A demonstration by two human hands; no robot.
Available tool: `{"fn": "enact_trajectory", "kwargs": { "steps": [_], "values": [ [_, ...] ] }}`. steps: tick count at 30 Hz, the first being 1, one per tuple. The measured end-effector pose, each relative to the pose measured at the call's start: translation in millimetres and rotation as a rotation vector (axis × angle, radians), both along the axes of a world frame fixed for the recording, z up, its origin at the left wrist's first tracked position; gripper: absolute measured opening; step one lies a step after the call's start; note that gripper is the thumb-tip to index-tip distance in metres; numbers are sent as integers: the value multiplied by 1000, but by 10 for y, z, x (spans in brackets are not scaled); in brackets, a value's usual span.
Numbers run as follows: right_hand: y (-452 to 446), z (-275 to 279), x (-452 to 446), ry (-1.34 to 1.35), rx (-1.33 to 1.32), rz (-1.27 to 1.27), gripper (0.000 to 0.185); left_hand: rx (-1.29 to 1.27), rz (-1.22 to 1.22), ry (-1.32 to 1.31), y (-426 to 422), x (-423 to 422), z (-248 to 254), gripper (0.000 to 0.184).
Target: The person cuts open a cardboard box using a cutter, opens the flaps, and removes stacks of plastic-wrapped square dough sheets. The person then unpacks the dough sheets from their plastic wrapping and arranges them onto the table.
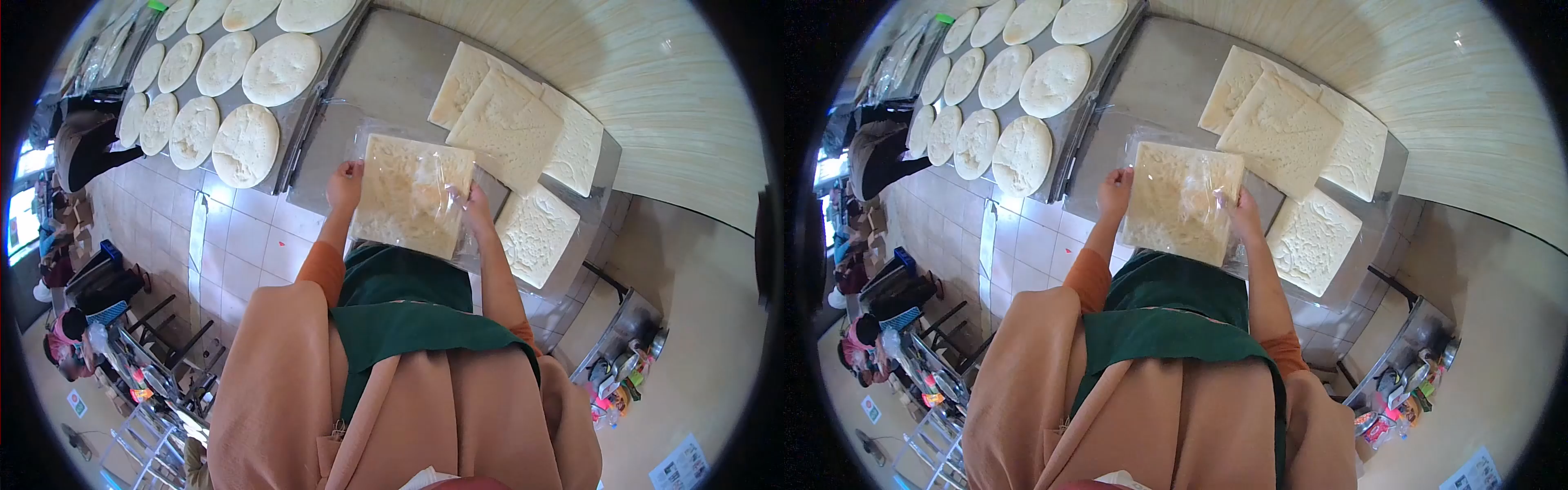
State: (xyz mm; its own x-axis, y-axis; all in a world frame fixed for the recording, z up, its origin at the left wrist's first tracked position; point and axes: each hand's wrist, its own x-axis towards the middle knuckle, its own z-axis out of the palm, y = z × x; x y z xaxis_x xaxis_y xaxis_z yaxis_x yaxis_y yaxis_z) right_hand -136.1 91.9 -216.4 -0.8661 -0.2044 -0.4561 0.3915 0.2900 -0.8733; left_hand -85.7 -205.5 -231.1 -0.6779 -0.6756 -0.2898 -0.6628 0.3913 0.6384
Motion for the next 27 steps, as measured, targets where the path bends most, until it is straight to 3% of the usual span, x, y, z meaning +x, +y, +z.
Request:
{"fn": "enact_trajectory", "kwargs": {
  "steps": [5,8,11,14,17,20,23,26,27],
  "values": [
    [124,222,22,-39,-171,-117,36,41,1,-84,21,-94,-1,38],
    [187,82,23,-134,-44,-158,38,41,9,-74,174,-94,112,38],
    [137,118,-11,-68,8,-85,38,-176,-25,-49,292,88,85,37],
    [202,165,61,-198,-79,-93,37,-274,-148,-117,342,572,174,36],
    [280,145,111,-145,55,23,36,-148,-252,-55,195,864,32,34],
    [461,53,39,-284,-31,-34,38,-91,-149,-34,111,814,177,33],
    [472,201,-25,-259,-2,-49,34,-120,-209,-15,144,835,93,32],
    [452,-114,-37,-55,1,-27,30,-333,-274,182,211,633,208,35],
    [393,-127,-52,-44,45,-41,29,-289,-211,121,236,527,179,36]
  ]
}}
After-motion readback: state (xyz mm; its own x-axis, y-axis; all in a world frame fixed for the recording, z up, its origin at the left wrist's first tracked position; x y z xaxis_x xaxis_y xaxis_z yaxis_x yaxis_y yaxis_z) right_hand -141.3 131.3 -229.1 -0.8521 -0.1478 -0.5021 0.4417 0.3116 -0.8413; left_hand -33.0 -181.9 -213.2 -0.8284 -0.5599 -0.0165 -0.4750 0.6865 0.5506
